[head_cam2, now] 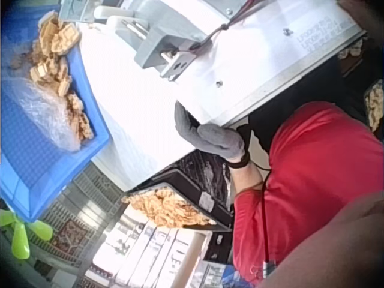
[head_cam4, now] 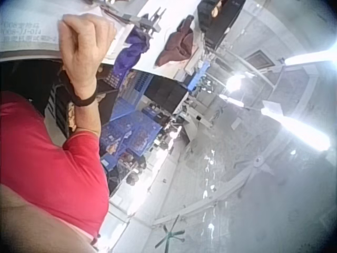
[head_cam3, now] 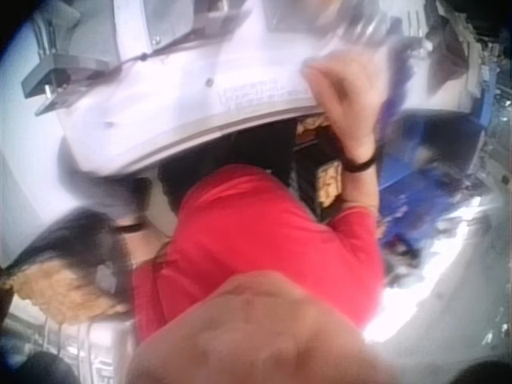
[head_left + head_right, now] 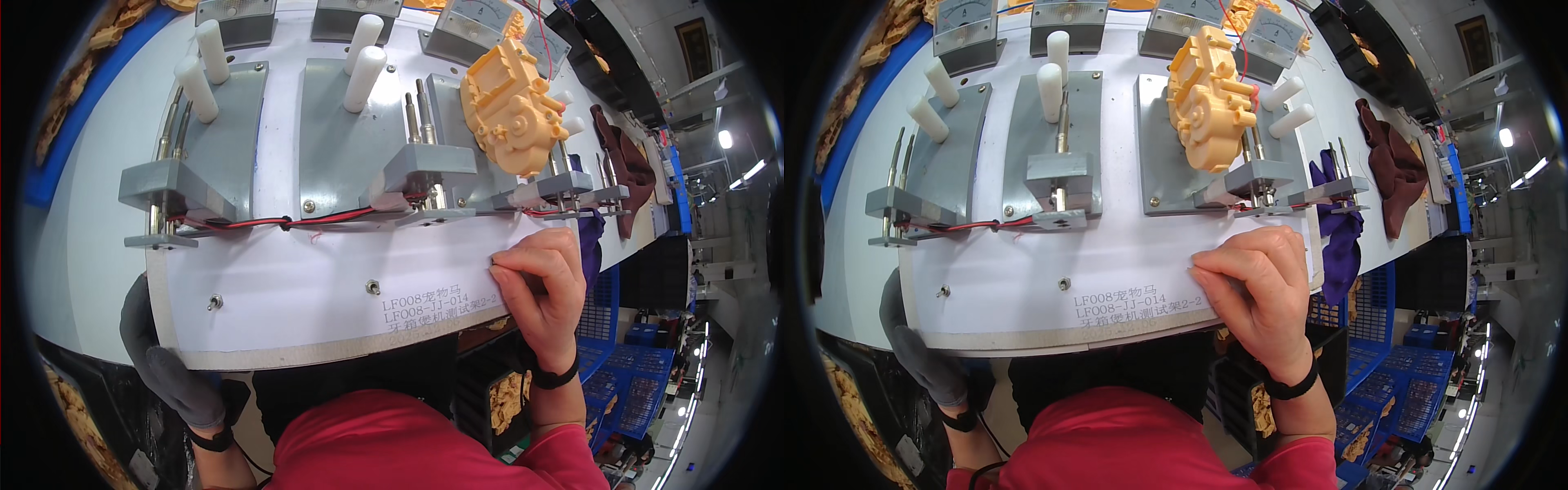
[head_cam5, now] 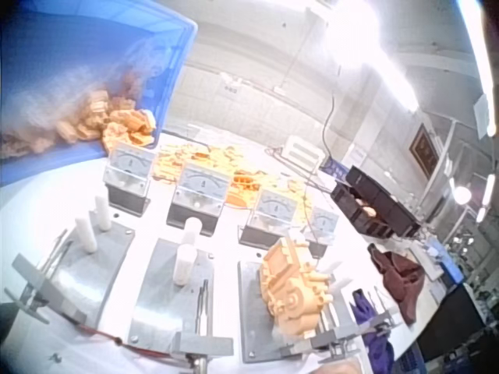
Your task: The person repeatedly picks up beige plastic components from a blue bin and places them into a multi-station testing jig. They press a button on the jig to run a test, then remove the parts and return them to the bin. This cycle is repeated for multiple components throughout the clip.
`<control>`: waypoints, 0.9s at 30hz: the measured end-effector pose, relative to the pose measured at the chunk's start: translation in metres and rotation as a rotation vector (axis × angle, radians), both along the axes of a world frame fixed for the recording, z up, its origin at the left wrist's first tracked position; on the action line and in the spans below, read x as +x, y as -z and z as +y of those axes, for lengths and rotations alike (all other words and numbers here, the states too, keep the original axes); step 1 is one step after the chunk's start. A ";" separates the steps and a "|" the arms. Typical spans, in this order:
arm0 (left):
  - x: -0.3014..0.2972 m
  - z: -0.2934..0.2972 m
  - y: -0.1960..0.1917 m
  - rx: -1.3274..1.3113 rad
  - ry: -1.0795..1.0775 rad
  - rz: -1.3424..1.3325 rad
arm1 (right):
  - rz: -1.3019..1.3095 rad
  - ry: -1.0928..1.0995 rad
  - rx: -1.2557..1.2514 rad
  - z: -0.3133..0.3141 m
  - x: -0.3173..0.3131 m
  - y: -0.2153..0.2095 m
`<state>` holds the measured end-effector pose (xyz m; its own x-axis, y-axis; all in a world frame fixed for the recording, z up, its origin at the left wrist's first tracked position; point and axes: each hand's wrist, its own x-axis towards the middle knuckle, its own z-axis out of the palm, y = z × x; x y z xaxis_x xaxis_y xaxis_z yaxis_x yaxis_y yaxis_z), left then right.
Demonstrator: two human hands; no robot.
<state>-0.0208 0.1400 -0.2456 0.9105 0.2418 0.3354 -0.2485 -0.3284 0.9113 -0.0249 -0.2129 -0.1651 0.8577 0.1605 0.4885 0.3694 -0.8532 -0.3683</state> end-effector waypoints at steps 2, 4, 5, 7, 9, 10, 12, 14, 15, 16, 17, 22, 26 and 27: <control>0.000 -0.001 0.000 -0.010 -0.002 0.001 | 0.003 0.006 0.004 0.000 -0.001 0.000; 0.000 -0.001 0.001 -0.016 -0.006 -0.003 | 0.005 0.012 0.007 0.001 -0.001 -0.001; 0.001 -0.001 0.001 -0.016 -0.003 -0.004 | 0.003 0.011 0.000 0.001 -0.001 -0.001; 0.001 -0.001 0.001 -0.016 0.003 -0.008 | 0.000 0.008 -0.013 0.000 0.000 -0.001; 0.001 -0.002 0.000 -0.015 -0.001 -0.006 | 0.005 0.011 -0.014 0.000 -0.001 -0.001; 0.001 -0.002 -0.001 -0.014 -0.002 -0.006 | 0.007 0.013 -0.016 0.000 -0.001 -0.001; 0.001 -0.002 -0.002 0.002 0.001 -0.008 | 0.003 0.010 -0.014 0.001 -0.001 -0.001; 0.001 -0.002 -0.002 0.013 0.004 -0.011 | 0.000 0.011 -0.019 0.001 -0.001 -0.002; 0.001 -0.002 -0.003 0.017 0.006 -0.012 | 0.000 0.012 -0.024 0.001 0.000 -0.003; 0.001 -0.002 -0.003 0.020 0.008 -0.013 | -0.001 0.014 -0.029 0.001 0.000 -0.003; 0.001 -0.002 -0.003 0.021 0.009 -0.013 | 0.001 0.015 -0.033 0.001 -0.001 -0.003; 0.001 -0.002 -0.003 0.036 -0.004 -0.008 | 0.012 0.022 -0.035 0.000 -0.002 -0.003; 0.000 -0.004 -0.005 0.019 -0.012 0.006 | 0.012 0.026 -0.036 0.000 -0.002 -0.003; 0.000 -0.003 -0.004 0.019 -0.015 0.005 | 0.013 0.026 -0.037 0.000 -0.002 -0.003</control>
